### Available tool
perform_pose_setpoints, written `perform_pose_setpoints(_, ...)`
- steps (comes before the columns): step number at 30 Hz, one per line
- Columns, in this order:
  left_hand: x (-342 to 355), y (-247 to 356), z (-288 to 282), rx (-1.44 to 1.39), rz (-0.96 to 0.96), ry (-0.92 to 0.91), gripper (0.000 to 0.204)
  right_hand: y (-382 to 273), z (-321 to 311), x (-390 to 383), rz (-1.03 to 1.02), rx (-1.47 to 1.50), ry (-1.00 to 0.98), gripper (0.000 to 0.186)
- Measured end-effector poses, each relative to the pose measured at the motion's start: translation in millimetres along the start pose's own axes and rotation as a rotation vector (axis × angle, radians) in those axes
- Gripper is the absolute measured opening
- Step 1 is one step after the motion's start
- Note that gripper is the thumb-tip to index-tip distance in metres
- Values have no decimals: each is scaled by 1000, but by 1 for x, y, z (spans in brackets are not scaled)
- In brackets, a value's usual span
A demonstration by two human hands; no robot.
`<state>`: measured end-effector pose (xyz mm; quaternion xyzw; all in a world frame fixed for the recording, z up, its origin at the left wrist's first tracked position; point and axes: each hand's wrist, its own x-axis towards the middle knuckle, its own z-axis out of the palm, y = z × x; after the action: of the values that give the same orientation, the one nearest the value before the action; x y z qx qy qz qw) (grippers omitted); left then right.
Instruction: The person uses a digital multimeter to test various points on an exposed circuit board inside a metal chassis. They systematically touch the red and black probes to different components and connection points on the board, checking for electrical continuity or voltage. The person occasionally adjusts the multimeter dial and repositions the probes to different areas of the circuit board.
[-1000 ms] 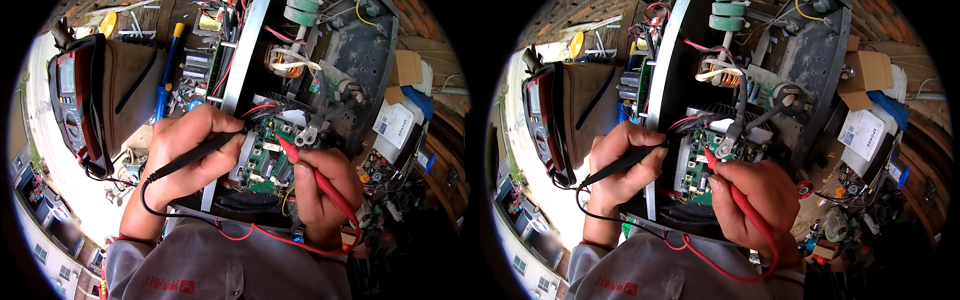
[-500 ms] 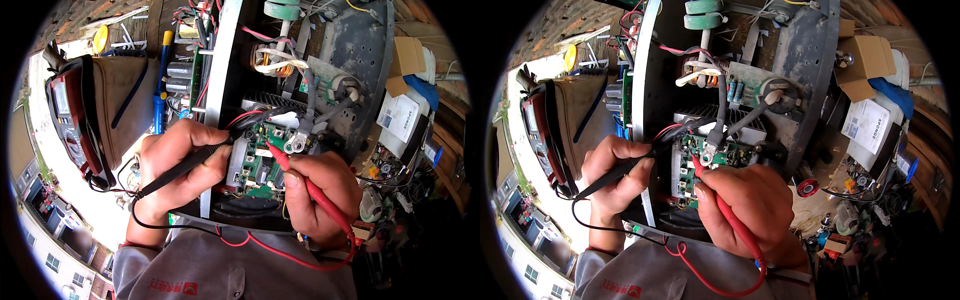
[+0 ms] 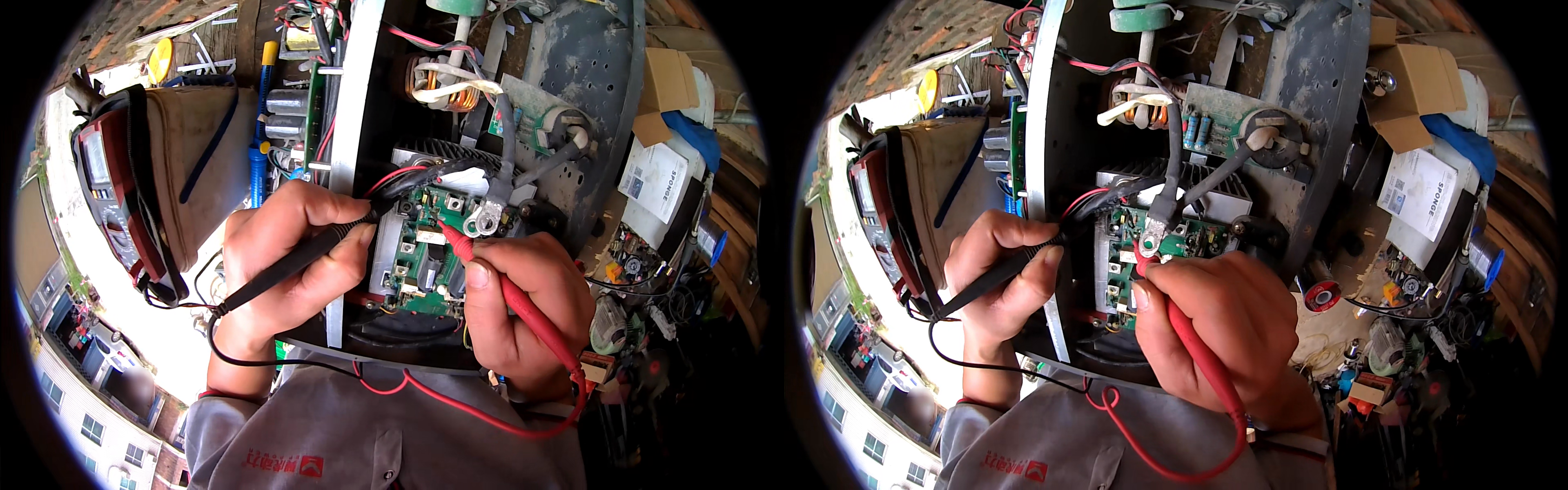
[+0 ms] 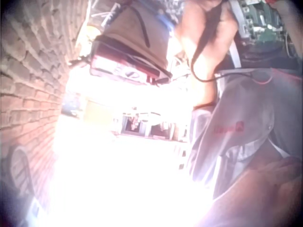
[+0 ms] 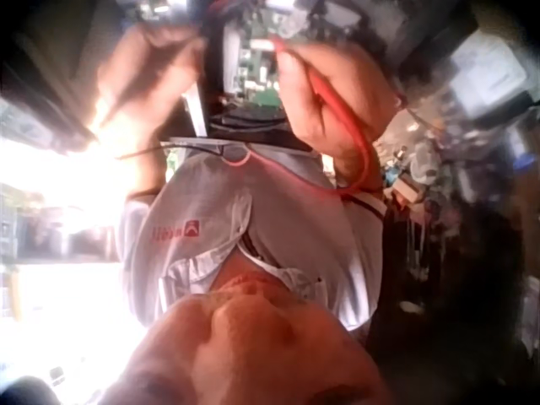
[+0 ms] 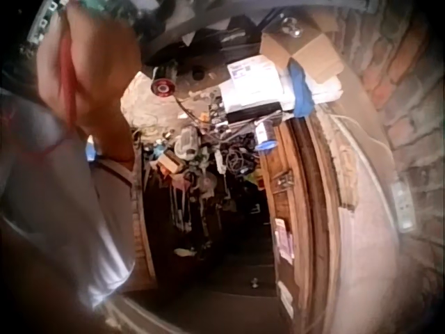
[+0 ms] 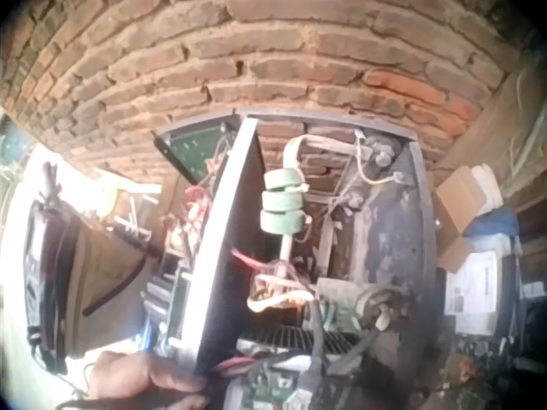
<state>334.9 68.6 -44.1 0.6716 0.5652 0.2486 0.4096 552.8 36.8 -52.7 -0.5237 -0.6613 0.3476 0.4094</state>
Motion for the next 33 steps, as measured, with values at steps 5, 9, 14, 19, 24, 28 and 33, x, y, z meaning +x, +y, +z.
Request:
perform_pose_setpoints(5,-1,1,1,-10,-47,10,17,1,3,1,11,1,21,21)
perform_pose_setpoints(9,-1,2,0,4,-44,10,17,0,3,0,9,-19,31,20)
perform_pose_setpoints(14,0,4,0,9,-49,18,18,4,5,-1,-35,-17,64,20)
perform_pose_setpoints(19,-1,2,1,-21,-62,16,18,5,6,0,-63,-31,75,22)
perform_pose_setpoints(24,-2,1,1,-55,-62,7,17,3,6,0,-42,-16,66,23)
perform_pose_setpoints(28,-1,1,1,-45,-35,16,16,2,4,0,-22,-25,32,24)
perform_pose_setpoints(33,1,4,2,-34,-62,10,16,2,3,-1,-22,-26,24,25)
